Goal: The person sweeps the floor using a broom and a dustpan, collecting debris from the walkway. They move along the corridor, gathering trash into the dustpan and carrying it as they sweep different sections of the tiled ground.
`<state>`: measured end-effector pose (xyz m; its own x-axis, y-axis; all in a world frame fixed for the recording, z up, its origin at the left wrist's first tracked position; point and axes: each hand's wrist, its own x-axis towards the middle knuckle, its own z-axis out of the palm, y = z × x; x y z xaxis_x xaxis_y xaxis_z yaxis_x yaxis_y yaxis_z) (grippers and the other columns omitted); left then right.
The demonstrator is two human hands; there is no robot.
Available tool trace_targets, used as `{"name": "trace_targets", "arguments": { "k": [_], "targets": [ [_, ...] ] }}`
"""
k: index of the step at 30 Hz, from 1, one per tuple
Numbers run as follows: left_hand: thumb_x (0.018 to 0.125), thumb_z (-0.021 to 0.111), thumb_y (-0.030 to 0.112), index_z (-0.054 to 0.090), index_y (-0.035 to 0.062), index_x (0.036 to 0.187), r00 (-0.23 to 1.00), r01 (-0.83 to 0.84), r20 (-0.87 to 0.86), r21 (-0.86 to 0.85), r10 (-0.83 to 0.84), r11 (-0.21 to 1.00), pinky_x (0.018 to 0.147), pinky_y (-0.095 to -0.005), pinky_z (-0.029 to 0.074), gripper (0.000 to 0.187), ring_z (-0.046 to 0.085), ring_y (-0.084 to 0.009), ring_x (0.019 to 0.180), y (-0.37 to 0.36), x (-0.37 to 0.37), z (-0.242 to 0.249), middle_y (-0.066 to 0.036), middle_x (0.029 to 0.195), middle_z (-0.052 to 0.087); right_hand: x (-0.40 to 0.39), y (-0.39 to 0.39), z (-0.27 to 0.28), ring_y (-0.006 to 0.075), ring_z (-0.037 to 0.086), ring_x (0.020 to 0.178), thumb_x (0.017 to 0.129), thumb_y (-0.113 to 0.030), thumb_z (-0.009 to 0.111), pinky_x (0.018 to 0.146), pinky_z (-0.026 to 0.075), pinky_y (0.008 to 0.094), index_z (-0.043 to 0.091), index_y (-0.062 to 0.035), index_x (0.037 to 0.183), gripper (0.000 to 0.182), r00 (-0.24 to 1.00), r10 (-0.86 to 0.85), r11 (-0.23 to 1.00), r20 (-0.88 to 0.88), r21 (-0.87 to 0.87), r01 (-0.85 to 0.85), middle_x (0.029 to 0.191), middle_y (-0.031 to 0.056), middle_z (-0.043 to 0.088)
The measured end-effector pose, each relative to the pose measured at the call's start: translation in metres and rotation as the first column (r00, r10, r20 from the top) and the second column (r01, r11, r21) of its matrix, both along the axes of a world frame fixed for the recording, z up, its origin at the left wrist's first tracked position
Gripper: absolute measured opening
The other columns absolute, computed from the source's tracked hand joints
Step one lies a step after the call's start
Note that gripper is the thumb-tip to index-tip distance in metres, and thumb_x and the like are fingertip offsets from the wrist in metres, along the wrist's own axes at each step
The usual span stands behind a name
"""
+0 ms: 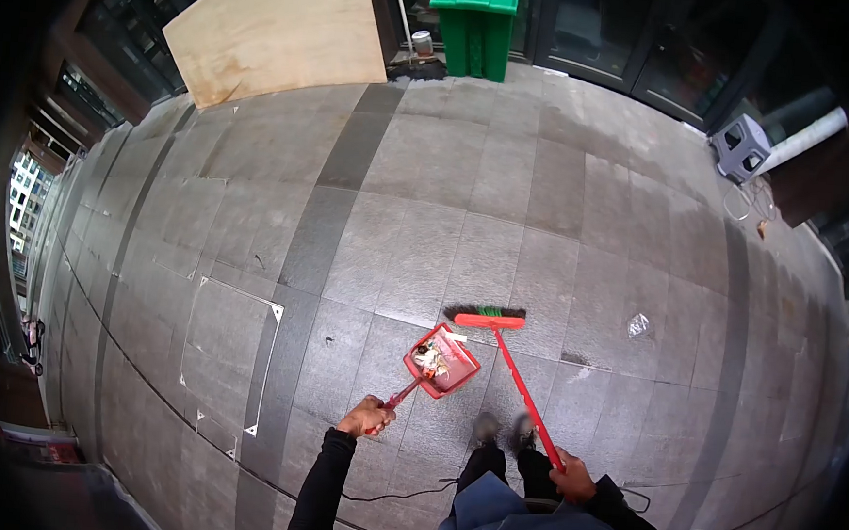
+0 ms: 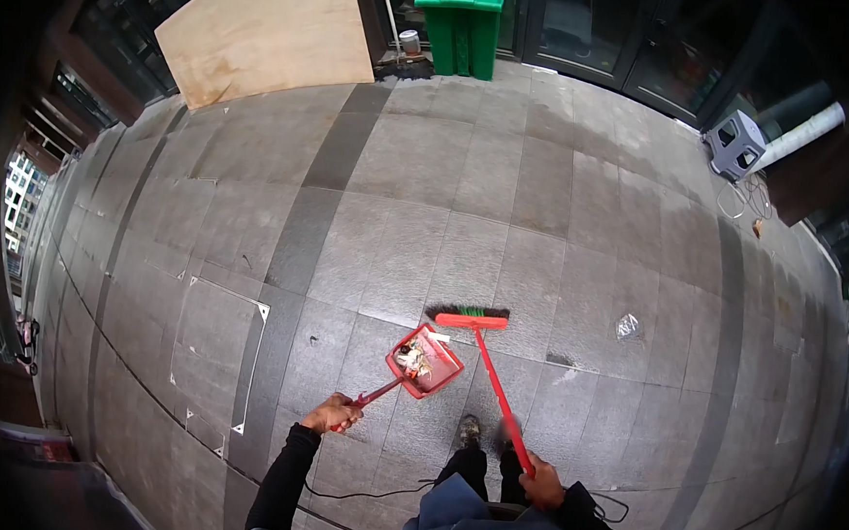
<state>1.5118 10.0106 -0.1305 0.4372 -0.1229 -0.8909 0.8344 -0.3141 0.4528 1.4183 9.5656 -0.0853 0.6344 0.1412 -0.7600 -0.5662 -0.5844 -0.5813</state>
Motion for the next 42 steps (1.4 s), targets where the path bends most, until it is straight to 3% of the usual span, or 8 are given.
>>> {"name": "trace_targets", "arguments": {
  "k": [2,4,10,16,29,33,38,42],
  "targets": [
    [0.071,0.055,0.006,0.047,0.0025,0.064,0.999,0.024,-0.024,0.01,-0.023,1.0,0.031,-0.0214,0.029,0.011,0.038,-0.0067,0.036,-0.011,0.007,0.005,0.0,0.049,0.043,-0.005,-0.007,-0.012,0.0183,0.055,0.045,0.072,-0.009,0.049,0.045,0.048,0.0319,0.033,-0.0051,0.128,0.059,0.998,-0.068,0.998,0.007,-0.008,0.068,0.062,0.0114,0.054],
    [0.071,0.055,0.006,0.047,0.0023,0.064,0.999,0.047,-0.018,-0.008,-0.047,0.999,0.031,-0.0215,0.029,0.011,0.038,-0.0069,0.036,-0.023,0.016,0.005,0.0,0.049,0.043,-0.005,-0.016,-0.043,0.0209,0.056,0.046,0.072,-0.008,0.048,0.046,0.049,0.0337,0.031,-0.0024,0.128,0.058,0.956,0.158,0.96,0.249,-0.267,-0.089,0.067,0.0146,0.056],
    [0.072,0.056,0.006,0.048,0.0011,0.066,0.996,0.091,0.008,-0.035,-0.091,0.995,0.03,-0.0224,0.029,0.011,0.039,-0.0072,0.036,-0.065,0.033,-0.014,-0.001,0.051,0.045,0.001,-0.022,-0.058,0.0214,0.058,0.048,0.074,-0.008,0.049,0.048,0.049,0.0334,0.031,-0.0006,0.127,0.056,0.964,0.24,0.946,0.115,-0.252,-0.206,0.07,0.0154,0.057],
    [0.073,0.058,0.008,0.051,0.0002,0.068,0.987,0.139,0.092,-0.035,-0.135,0.99,0.031,-0.0222,0.03,0.012,0.039,-0.007,0.036,-0.134,0.03,-0.007,-0.002,0.052,0.046,-0.033,-0.092,0.024,0.0075,0.046,0.047,0.077,-0.012,0.055,0.041,0.04,0.023,0.032,-0.0043,0.129,0.058,0.967,-0.146,0.957,-0.211,0.216,0.192,0.066,0.0018,0.051],
    [0.072,0.053,0.006,0.047,0.0027,0.056,0.932,0.345,0.124,-0.025,-0.34,0.938,0.031,-0.0243,0.031,0.018,0.04,-0.0094,0.035,-0.41,0.119,0.022,-0.002,0.048,0.045,-0.043,-0.289,0.048,0.0103,0.044,0.045,0.073,0.0,0.049,0.041,0.037,0.0229,0.025,0.0013,0.13,0.062,0.449,-0.885,0.406,-0.122,0.268,0.874,0.06,0.0025,0.046],
    [0.071,0.053,0.005,0.047,0.0028,0.055,0.895,0.44,0.082,0.007,-0.439,0.898,0.031,-0.0242,0.03,0.017,0.04,-0.009,0.035,-0.512,0.166,0.04,-0.002,0.048,0.044,0.015,-0.398,0.008,0.011,0.044,0.045,0.073,-0.001,0.046,0.04,0.038,0.0245,0.043,0.0001,0.094,0.02,0.458,-0.884,0.466,0.092,0.213,0.859,0.06,0.004,0.045],
    [0.071,0.056,0.006,0.047,0.003,0.057,0.855,0.517,0.038,0.035,-0.518,0.856,0.031,-0.024,0.031,0.018,0.04,-0.0088,0.035,-0.626,0.202,0.038,-0.002,0.049,0.045,0.043,-0.455,-0.076,0.0221,0.055,0.047,0.071,-0.004,0.049,0.041,0.046,0.0339,0.042,0.0004,0.085,0.017,0.723,-0.631,0.709,0.281,-0.169,0.684,0.062,0.0118,0.051],
    [0.072,0.056,0.006,0.047,0.0032,0.057,0.816,0.577,0.018,0.02,-0.577,0.816,0.031,-0.0235,0.031,0.018,0.04,-0.0086,0.036,-0.693,0.23,0.031,-0.001,0.05,0.045,0.017,-0.453,-0.059,0.017,0.051,0.045,0.071,-0.002,0.049,0.04,0.042,0.0299,0.044,0.0021,0.096,0.026,0.725,-0.688,0.712,0.024,0.215,0.669,0.062,0.0093,0.05]
  ]
}}
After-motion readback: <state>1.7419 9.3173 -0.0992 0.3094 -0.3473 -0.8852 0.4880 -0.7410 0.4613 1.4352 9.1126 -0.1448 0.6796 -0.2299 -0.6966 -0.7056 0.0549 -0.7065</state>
